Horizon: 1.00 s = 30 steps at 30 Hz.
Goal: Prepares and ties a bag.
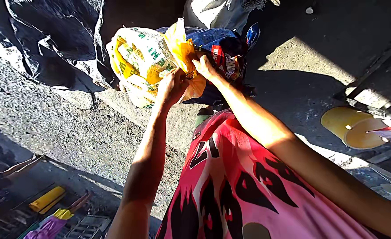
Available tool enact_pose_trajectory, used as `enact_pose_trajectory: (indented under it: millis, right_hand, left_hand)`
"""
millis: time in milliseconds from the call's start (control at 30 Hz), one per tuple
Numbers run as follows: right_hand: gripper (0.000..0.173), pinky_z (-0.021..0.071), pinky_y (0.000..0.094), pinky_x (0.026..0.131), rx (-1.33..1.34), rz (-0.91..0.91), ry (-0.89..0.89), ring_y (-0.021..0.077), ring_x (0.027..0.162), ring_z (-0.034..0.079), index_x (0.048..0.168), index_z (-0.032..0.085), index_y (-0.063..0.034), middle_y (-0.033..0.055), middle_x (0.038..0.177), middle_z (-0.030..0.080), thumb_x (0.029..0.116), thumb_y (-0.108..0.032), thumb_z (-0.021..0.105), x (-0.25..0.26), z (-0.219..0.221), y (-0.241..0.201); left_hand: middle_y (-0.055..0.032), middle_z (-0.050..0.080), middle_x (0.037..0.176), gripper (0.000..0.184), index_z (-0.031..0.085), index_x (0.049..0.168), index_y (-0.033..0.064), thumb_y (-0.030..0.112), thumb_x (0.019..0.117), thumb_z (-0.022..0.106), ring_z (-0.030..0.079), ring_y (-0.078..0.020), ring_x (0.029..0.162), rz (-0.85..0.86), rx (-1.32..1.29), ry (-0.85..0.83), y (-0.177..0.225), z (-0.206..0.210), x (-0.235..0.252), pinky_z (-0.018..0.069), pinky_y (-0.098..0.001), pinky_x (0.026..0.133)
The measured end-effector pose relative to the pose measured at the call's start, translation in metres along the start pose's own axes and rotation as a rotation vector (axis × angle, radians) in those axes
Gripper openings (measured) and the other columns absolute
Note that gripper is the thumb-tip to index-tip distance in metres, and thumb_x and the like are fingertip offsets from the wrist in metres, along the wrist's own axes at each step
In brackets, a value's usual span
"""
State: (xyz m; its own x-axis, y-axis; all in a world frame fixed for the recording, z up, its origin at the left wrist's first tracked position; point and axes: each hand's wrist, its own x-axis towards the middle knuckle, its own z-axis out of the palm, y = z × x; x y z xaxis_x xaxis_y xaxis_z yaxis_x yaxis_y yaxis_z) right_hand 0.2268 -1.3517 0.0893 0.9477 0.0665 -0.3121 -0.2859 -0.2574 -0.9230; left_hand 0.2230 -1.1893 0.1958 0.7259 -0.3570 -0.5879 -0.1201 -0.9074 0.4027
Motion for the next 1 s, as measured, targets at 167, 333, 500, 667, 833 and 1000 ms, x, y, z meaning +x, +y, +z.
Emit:
enact_pose_trajectory:
  millis: [167,333,500,667,833,1000]
  right_hand:
    - [0.034,0.0557,0.0376,0.090,0.110,-0.188,0.261,0.0235,0.101,0.067,0.119,0.064,0.0041,0.0182,0.109,0.067,0.1002,-0.024,0.063,-0.034,-0.005,0.010]
    - [0.017,0.0570,0.0373,0.087,0.011,-0.357,0.173,0.0238,0.098,0.068,0.110,0.069,0.0004,0.0168,0.106,0.069,0.0966,-0.008,0.063,-0.086,-0.005,0.004]
    - [0.023,0.0575,0.0411,0.086,-0.192,-0.339,0.037,0.0272,0.096,0.068,0.113,0.072,-0.0041,0.0157,0.107,0.067,0.1015,-0.004,0.051,-0.065,0.005,-0.006]
    - [0.016,0.0583,0.0428,0.083,-0.229,-0.358,0.025,0.0302,0.093,0.070,0.103,0.072,-0.0018,0.0182,0.102,0.069,0.0945,-0.001,0.059,-0.068,0.005,-0.002]
    - [0.020,0.0582,0.0426,0.082,-0.284,-0.300,0.049,0.0277,0.093,0.069,0.105,0.073,-0.0061,0.0146,0.102,0.068,0.0953,-0.002,0.056,-0.065,0.016,-0.003]
    - [0.020,0.0575,0.0410,0.077,-0.312,-0.334,0.037,0.0263,0.088,0.067,0.102,0.073,-0.0053,0.0133,0.099,0.065,0.0999,-0.005,0.053,-0.067,0.018,-0.006]
  left_hand:
    - [-0.0127,0.064,0.090,0.021,0.063,0.110,0.0014,0.019,0.1024,0.055,0.061,-0.0210,0.071,-0.026,-0.248,-0.027,-0.012,-0.004,0.003,0.0530,-0.0430,0.068]
    - [-0.0123,0.068,0.097,0.023,0.062,0.117,0.0032,0.020,0.1041,0.054,0.067,-0.0188,0.071,-0.032,-0.301,-0.093,-0.016,-0.007,0.009,0.0588,-0.0410,0.069]
    - [-0.0131,0.069,0.107,0.024,0.062,0.120,0.0036,0.020,0.1047,0.054,0.070,-0.0192,0.078,-0.020,-0.292,-0.140,-0.016,-0.010,0.008,0.0612,-0.0416,0.073]
    - [-0.0130,0.068,0.099,0.022,0.061,0.118,0.0001,0.016,0.1043,0.054,0.070,-0.0169,0.076,0.009,-0.422,-0.141,-0.024,-0.004,0.002,0.0617,-0.0364,0.073]
    - [-0.0120,0.068,0.102,0.020,0.059,0.117,-0.0004,0.013,0.1022,0.057,0.070,-0.0148,0.077,0.010,-0.520,-0.151,-0.035,0.001,0.003,0.0616,-0.0341,0.072]
    - [-0.0125,0.066,0.112,0.027,0.057,0.124,0.0006,0.008,0.0981,0.060,0.069,-0.0152,0.080,0.016,-0.561,-0.167,-0.036,0.002,0.003,0.0612,-0.0343,0.074]
